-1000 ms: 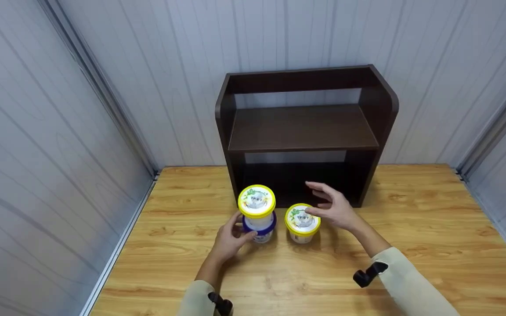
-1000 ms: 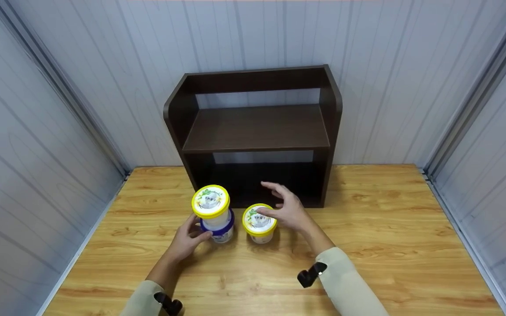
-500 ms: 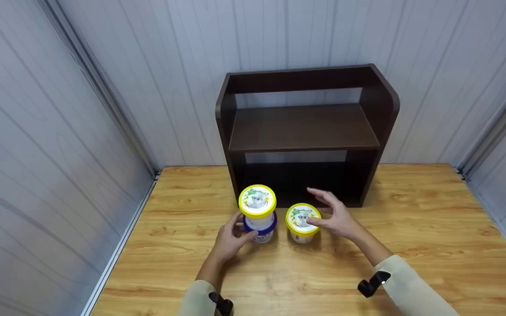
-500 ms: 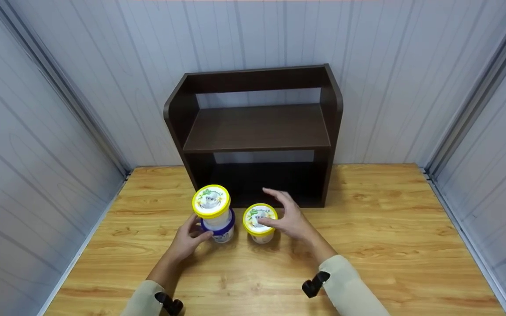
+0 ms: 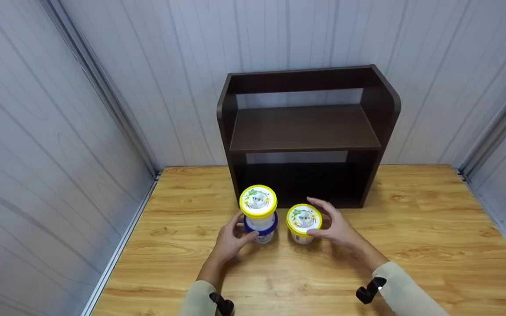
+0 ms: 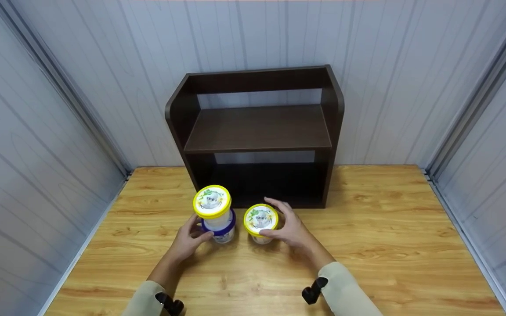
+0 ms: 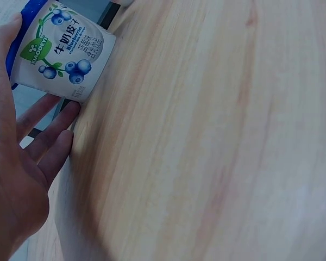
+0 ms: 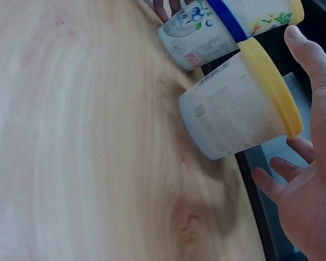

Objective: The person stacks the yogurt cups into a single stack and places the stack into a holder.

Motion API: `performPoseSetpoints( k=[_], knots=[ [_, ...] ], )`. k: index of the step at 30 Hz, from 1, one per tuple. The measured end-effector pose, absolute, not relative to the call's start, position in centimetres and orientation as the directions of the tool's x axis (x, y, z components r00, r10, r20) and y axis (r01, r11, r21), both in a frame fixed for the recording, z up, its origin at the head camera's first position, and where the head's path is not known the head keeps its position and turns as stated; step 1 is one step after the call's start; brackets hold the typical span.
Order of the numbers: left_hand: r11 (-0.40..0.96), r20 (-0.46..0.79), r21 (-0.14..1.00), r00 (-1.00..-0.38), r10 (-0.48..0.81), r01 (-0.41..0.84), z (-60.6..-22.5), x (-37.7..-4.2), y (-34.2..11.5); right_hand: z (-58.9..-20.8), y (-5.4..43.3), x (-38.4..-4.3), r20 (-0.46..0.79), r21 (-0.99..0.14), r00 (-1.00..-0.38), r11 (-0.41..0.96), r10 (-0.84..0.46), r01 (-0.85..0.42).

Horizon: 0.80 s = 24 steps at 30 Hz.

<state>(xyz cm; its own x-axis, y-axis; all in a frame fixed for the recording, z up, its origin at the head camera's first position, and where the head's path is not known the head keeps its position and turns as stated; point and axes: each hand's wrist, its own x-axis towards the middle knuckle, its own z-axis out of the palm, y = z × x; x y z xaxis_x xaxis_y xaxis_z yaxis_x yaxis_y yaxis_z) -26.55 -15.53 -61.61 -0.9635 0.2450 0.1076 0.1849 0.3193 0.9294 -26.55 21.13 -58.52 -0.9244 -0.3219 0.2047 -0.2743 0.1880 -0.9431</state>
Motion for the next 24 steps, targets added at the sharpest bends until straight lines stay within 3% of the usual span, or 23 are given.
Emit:
performPoseSetpoints(
  k=[24],
  knots=[
    [0.326,0.105,0.926,-0.961,0.256,0.189,-61.5,-26.5,-15.5,-59.7,20.9,-26.1,0.153,-0.959,-0.93,0.178,-0.333,-0.221]
  ],
)
